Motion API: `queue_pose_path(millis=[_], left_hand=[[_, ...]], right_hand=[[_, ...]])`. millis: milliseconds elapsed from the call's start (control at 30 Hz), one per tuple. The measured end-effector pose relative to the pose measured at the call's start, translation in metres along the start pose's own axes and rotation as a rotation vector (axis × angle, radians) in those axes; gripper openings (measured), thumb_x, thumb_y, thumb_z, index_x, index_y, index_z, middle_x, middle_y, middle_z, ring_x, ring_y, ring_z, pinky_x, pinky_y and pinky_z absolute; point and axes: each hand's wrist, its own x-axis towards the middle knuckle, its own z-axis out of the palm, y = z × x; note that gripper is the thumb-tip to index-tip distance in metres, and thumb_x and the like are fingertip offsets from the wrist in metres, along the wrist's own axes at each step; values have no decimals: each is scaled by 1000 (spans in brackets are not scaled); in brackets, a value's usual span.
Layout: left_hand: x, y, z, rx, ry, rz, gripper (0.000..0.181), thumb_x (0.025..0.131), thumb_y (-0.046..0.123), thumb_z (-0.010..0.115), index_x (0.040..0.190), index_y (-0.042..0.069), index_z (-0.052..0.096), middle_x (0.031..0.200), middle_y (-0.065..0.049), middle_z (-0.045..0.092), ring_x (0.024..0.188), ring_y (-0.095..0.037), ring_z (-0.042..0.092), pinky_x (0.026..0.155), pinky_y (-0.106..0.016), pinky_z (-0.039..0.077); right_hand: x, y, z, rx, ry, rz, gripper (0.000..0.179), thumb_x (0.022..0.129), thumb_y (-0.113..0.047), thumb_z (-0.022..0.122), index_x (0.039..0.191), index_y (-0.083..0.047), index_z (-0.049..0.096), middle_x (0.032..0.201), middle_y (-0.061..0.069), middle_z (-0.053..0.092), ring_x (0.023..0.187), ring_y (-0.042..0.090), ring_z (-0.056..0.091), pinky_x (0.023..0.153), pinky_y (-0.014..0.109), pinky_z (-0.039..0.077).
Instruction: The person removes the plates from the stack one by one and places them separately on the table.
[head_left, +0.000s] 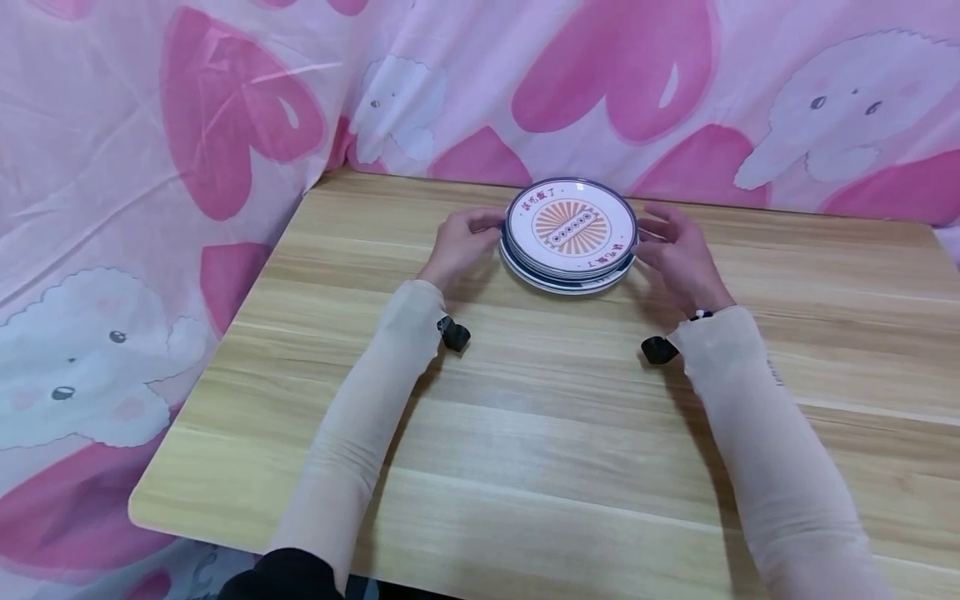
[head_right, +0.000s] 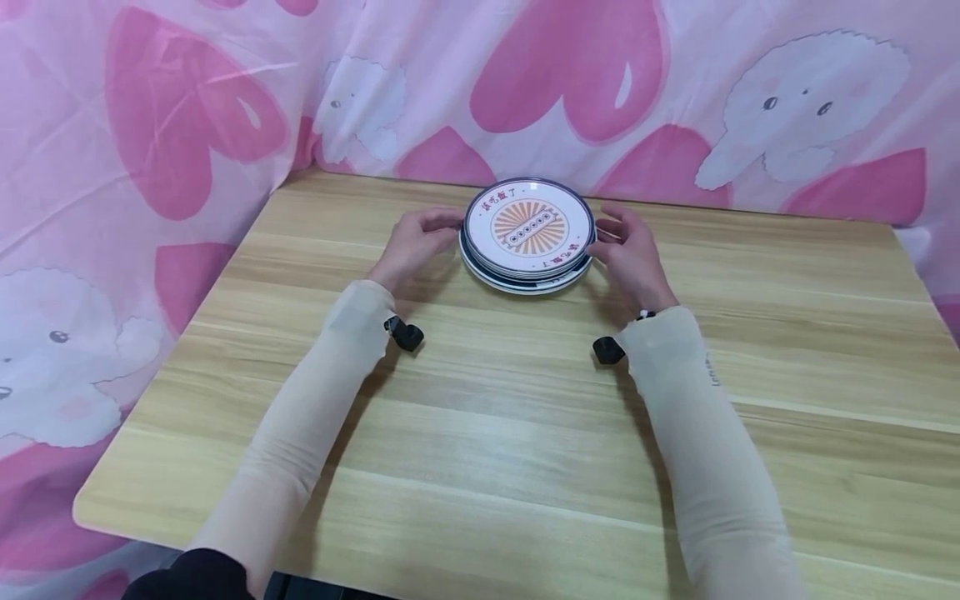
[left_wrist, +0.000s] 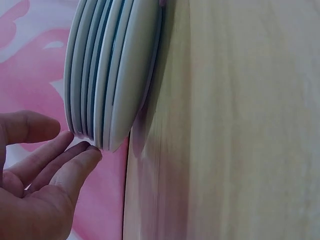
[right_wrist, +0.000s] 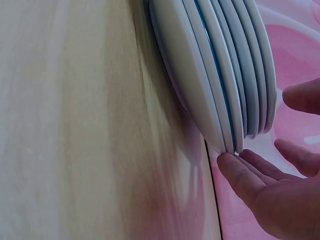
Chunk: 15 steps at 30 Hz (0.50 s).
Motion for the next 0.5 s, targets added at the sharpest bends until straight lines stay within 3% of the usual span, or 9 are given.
queue_pose_path(millis=[333, 500], left_hand=[[2, -1, -3, 70, -3, -13, 31, 88, 13, 59, 117, 22, 64, 125, 5, 62, 117, -9, 55, 98, -23, 45], [3, -1, -5, 127, 2, 22, 31, 87, 12, 58, 115, 21, 65, 126, 5, 61, 117, -10, 56, 98, -23, 45]], right_hand=[[1, 0, 6, 17, 26, 1, 63, 91, -7, 52, 144, -30, 27, 152, 5, 28, 136, 24, 35, 111, 37, 35], [1, -2, 10, 40, 43, 2, 62, 89, -4, 53, 142, -29, 32, 151, 7, 29, 133, 24, 37, 110, 37, 36]])
